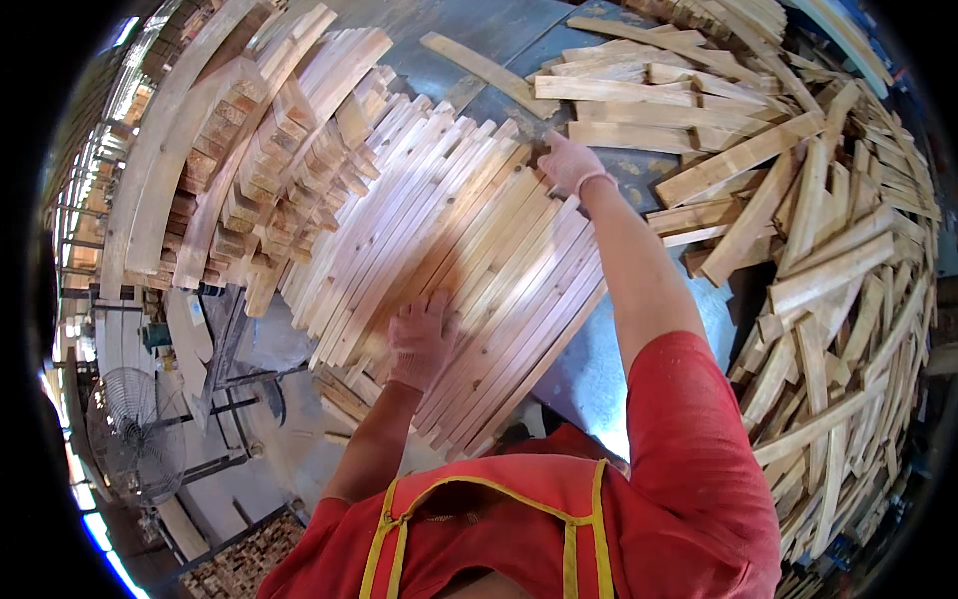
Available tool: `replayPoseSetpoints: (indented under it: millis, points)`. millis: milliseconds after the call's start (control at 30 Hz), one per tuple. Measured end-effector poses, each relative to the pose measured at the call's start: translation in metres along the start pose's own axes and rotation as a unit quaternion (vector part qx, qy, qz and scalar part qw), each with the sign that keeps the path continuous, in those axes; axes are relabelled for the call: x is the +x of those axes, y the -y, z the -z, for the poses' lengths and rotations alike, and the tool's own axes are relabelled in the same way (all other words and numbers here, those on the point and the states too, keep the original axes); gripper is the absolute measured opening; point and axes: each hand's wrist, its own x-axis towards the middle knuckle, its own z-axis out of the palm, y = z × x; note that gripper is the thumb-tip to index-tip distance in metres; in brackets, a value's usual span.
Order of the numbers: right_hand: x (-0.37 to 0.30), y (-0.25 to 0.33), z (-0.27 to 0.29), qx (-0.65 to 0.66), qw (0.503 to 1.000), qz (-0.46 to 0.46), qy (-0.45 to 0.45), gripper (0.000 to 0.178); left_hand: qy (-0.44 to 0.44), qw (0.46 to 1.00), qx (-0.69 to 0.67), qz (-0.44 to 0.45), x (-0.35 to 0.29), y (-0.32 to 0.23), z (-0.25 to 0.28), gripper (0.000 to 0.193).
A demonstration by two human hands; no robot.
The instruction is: The person picks up wooden planks from a large pile and arranges them into a neat stack on a metal table. They handle the planks by hand, aligning them carefully to form a uniform pile.
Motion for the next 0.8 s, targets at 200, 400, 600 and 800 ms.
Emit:
replayPoseSetpoints:
  millis: [200, 400, 600, 800]
  points:
    - [-0.050, 0.058, 0.079, 0.444, 0.896, 0.015, -0.005, 0.028, -0.026, 0.999, -0.010, 0.022, 0.053, 0.003, -0.016, 0.039]
    - [-0.243, -0.010, 0.050, 0.375, 0.909, -0.181, -0.021, 0.042, -0.072, 0.997, -0.028, 0.013, 0.061, -0.032, 0.074, 0.038]
    - [-0.337, 0.022, -0.092, 0.165, 0.938, -0.293, 0.081, 0.066, 0.171, 0.984, 0.051, 0.000, 0.031, -0.035, 0.058, 0.059]
    - [-0.355, 0.025, -0.082, 0.407, 0.839, -0.358, 0.041, 0.041, 0.180, 0.984, -0.010, 0.004, -0.034, 0.015, 0.020, 0.071]
